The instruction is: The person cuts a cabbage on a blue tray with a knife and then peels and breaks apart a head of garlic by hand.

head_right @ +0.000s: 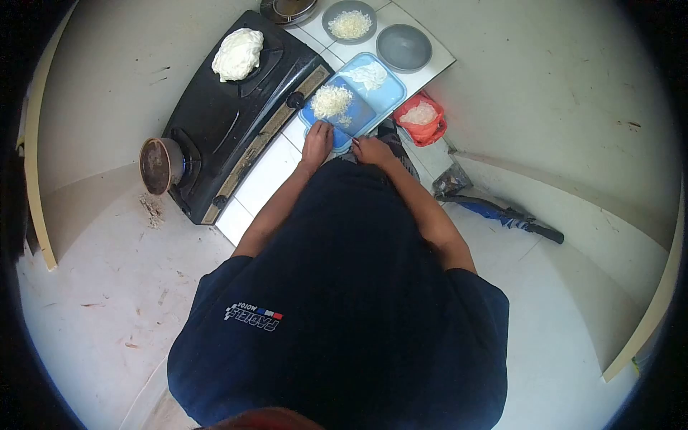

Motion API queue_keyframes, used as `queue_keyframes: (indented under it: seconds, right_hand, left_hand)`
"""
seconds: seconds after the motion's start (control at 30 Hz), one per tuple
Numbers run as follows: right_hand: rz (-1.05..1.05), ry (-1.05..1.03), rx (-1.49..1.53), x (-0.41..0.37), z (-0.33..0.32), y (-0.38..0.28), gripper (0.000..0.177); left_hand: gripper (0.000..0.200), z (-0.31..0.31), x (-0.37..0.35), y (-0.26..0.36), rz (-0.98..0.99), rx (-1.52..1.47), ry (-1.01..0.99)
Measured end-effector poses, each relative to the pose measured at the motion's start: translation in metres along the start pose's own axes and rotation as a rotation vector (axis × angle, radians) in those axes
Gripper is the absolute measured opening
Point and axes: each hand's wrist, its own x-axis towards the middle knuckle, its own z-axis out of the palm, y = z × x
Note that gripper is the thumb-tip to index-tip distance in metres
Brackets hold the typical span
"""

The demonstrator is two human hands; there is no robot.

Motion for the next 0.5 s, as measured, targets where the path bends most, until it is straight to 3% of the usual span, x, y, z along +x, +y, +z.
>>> queue_keyframes:
  seconds: [0.3, 0.5]
  right_hand:
    - [0.008, 0.018, -0.077, 0.004, -0.016, -0.002, 0.042]
    - [-0.041, -0.006, -0.161, -0.004, -0.053, -0.002, 0.043]
  left_hand:
    - [0.01, -0.006, 0.001, 0.0, 0.039, -0.017, -0.015]
    - [0.006, -0.015, -0.001, 0.005, -0.165, -0.263, 0.068]
